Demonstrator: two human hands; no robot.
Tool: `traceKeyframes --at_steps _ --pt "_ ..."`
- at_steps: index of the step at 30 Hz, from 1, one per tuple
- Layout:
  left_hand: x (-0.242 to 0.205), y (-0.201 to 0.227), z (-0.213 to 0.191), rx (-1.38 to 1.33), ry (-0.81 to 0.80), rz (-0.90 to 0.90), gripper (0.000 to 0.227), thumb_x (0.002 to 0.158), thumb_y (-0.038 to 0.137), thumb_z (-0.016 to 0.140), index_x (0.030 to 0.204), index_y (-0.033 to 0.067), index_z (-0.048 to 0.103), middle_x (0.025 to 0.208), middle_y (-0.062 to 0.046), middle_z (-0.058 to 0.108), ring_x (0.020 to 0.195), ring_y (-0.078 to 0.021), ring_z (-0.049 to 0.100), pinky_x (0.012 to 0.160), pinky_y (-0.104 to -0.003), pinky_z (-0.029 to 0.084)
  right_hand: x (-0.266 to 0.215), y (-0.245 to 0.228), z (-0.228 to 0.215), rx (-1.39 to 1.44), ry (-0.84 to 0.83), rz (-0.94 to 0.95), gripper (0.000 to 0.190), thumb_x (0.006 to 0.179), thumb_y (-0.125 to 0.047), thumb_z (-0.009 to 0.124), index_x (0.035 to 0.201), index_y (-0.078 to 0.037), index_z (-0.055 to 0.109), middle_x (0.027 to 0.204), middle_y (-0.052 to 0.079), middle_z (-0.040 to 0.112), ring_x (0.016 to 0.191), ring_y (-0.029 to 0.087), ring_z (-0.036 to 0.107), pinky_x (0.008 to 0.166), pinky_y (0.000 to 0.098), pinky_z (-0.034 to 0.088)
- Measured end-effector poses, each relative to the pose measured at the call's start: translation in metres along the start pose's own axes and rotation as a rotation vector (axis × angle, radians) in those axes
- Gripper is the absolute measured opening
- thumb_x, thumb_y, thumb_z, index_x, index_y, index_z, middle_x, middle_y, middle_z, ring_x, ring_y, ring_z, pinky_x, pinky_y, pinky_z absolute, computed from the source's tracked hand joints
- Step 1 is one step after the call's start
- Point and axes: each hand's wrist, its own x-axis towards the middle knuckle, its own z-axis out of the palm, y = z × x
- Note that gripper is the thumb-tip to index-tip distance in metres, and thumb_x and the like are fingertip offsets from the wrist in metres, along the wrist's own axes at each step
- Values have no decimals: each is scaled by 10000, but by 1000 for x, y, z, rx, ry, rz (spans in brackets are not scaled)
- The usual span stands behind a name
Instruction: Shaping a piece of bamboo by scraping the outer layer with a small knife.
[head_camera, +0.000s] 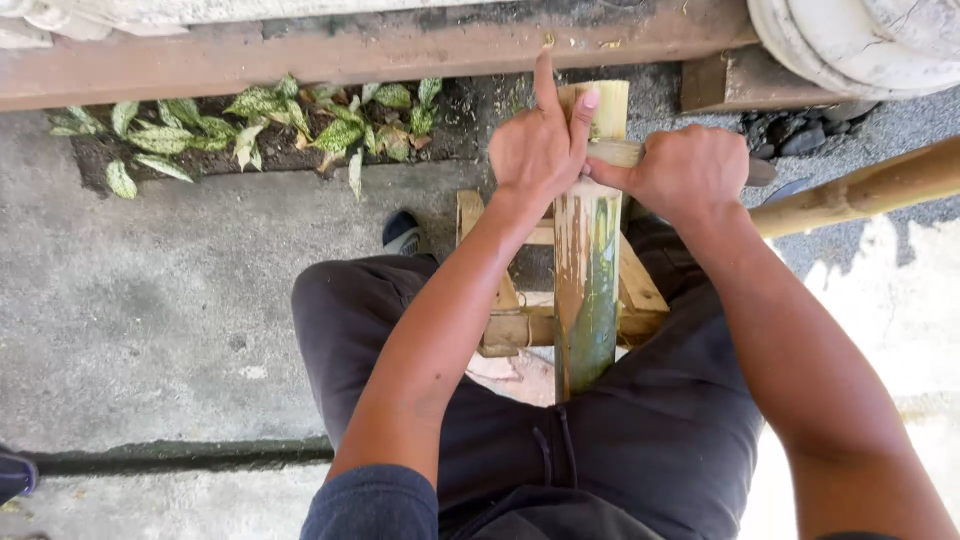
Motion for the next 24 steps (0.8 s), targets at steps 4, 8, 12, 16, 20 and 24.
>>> traceKeyframes --at_steps 4,8,12,16,20,24 --pt "2 5 -17 -12 -9 -30 930 1004 681 151 1543 -67 276 438 79 464 307 -91 389 282 -326 328 -2 -1 -4 -24 154 -58 916 818 -993 448 520 -151 649 430 14 487 392 160 491 382 328 298" --pt "-2 1 -9 8 -57 -49 960 985 685 133 1540 -87 261 425 76 451 290 -98 371 262 -335 301 -2 -4 -5 -29 65 -47 942 803 -1004 431 517 -133 650 449 -2 492 402 148 505 417 327 313" --pt "16 -4 2 -13 53 17 963 997 712 120 1547 -64 269 464 102 454 323 -71 375 271 -297 310 14 -2 -13 -26 -48 22 951 801 -970 413 511 -100 666 436 -18 492 381 130 468 417 339 268" --pt "8 2 -13 -21 -28 -46 955 988 703 132 1551 -58 258 444 98 442 308 -72 353 254 -295 300 3 -6 -23 -2 7 -9 939 814 -995 412 533 -134 660 432 25 498 389 156 496 382 331 332" --pt "10 -3 -3 20 14 -6 931 990 695 175 1554 -41 256 451 91 440 303 -78 345 242 -291 296 9 -8 -25 3 -138 28 930 830 -940 383 561 -111 708 483 12 553 446 155 562 440 348 375" --pt "36 -2 -6 36 5 -19 880 1034 677 185 1563 -22 258 470 117 444 330 -75 361 282 -304 314 27 0 -23 0 -70 47 946 832 -944 405 539 -94 697 469 26 539 425 158 547 394 342 376"
